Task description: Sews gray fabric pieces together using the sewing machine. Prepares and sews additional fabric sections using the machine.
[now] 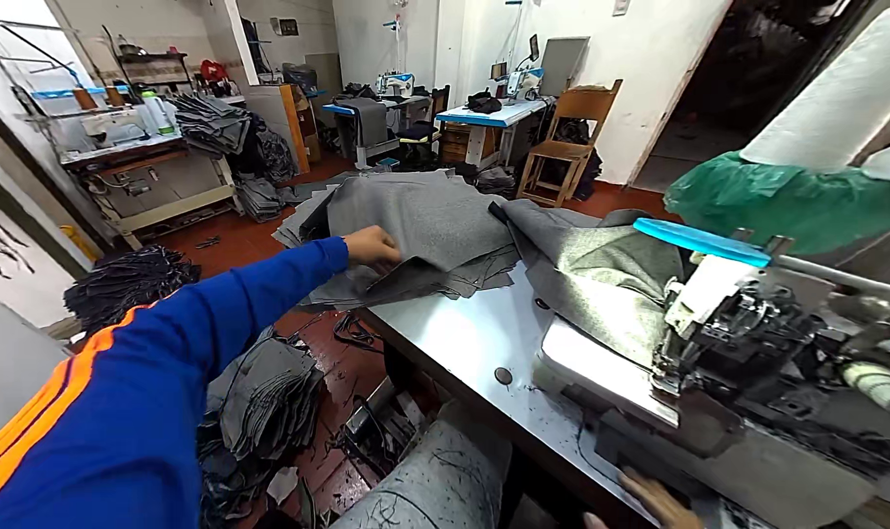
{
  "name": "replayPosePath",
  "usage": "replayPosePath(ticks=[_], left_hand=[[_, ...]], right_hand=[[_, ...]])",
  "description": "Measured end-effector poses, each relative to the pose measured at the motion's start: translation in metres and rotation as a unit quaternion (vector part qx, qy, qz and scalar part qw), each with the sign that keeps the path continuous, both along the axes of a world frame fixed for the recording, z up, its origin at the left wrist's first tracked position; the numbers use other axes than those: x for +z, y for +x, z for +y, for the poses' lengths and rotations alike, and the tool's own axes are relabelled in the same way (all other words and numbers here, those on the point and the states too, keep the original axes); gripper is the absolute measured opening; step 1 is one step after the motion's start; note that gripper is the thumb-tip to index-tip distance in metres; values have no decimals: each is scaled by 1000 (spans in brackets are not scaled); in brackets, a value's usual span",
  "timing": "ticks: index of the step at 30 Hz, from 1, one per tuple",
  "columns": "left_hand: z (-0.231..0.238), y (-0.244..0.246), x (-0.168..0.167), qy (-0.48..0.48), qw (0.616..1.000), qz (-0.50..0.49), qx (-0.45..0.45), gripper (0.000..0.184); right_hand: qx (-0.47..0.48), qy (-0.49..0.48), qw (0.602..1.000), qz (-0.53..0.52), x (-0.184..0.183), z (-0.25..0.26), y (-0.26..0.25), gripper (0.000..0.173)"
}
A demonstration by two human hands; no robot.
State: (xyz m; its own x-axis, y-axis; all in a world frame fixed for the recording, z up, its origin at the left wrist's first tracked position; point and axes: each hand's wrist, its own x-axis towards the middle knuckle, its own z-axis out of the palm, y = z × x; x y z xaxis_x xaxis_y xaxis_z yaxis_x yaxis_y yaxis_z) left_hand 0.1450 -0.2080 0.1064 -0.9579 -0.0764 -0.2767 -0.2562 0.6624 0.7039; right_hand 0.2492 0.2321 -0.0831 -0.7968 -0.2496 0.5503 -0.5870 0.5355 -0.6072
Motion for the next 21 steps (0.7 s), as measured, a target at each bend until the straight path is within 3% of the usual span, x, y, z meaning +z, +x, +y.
replayPosePath(ticks=[2,4,5,6,7,8,10,11,12,15,16,18,19,21], left_hand=[[65,19,15,124,992,39,0,20],[136,36,16,209,977,46,-27,18],[166,39,10,240,967,63,-50,16],[190,38,-2,249,959,104,-84,13],[207,32,-19,220,950,178,-129,12],[216,25,-39,152,928,285,-183,11],[214,10,-77,-5,831,451,-327,27],[206,5,-91,-68,794,478,-369,34],[195,5,-102,-102,782,486,-376,37],[170,13,-113,-140,805,486,-309,47],[168,14,-113,-159,806,494,-286,53],[176,11,-103,-205,801,505,-249,64],[185,8,-95,-219,800,505,-240,69],[207,-4,-85,-237,799,502,-232,75]], right_hand=[[105,-138,982,-73,15,-33,4,80],[178,-258,933,-175,33,-80,3,111],[172,-306,911,-215,39,-105,0,113],[136,-342,895,-253,45,-128,-3,98],[68,-362,883,-290,52,-146,-5,73],[6,-359,878,-316,54,-159,-9,52],[-31,-321,874,-364,51,-156,-7,41],[-9,-311,874,-374,46,-144,-2,40],[26,-291,876,-384,41,-126,2,39],[79,-190,927,-314,18,-45,10,26],[38,-147,953,-263,15,-7,13,26],[-162,-15,975,-148,24,83,16,27],[-260,62,958,-105,32,129,17,26],[-372,174,904,-115,51,204,18,25]])
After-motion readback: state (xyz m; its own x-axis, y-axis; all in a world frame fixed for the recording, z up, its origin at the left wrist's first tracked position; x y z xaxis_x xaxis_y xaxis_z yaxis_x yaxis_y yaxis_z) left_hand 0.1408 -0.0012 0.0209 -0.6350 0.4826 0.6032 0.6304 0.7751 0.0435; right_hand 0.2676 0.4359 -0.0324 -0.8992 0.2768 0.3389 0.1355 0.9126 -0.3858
